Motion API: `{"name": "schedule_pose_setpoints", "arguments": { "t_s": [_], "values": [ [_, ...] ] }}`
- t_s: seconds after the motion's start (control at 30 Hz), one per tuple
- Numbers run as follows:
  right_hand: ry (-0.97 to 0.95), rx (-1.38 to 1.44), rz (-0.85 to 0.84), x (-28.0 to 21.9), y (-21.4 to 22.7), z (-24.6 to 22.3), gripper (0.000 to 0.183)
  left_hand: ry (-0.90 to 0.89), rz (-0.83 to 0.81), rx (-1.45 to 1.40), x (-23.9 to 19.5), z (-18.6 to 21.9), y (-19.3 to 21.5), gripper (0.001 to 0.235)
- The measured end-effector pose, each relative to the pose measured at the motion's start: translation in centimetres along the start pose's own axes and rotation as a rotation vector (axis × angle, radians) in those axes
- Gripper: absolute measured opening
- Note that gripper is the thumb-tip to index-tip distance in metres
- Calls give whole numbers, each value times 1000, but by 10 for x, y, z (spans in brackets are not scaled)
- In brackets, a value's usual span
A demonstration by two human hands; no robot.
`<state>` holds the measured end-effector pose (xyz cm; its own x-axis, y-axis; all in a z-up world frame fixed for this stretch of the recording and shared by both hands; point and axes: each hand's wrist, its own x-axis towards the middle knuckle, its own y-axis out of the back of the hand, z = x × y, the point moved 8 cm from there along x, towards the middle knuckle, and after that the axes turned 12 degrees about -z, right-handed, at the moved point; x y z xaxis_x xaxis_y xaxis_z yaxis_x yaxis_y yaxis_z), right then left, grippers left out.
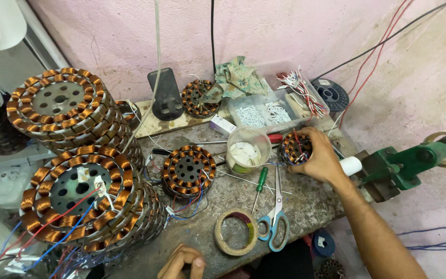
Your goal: The person wires motor stators by hand, threading colored wires through the slots of the copper-wound coils and using scissors to cut materials.
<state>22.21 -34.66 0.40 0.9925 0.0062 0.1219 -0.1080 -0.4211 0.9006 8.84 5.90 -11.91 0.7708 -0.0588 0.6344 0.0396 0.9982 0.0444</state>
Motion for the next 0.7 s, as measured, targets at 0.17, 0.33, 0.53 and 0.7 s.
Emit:
{"name": "schedule_pose_setpoints", "arguments": {
  "t_s": [0.17,0.33,0.53,0.7],
  "values": [
    [106,-39,-49,-3,4,-12,103,48,-52,26,13,14,-7,21],
    [219,-115,66,-34,45,-107,100,103,-210,174,37,47,-19,34],
    [531,90,-357,-48,-17,-244,81,184,-309,207,50,72,-28,49],
    [693,-237,-578,10,-76,-289,131,218,-335,194,49,76,-23,49]
  ]
}}
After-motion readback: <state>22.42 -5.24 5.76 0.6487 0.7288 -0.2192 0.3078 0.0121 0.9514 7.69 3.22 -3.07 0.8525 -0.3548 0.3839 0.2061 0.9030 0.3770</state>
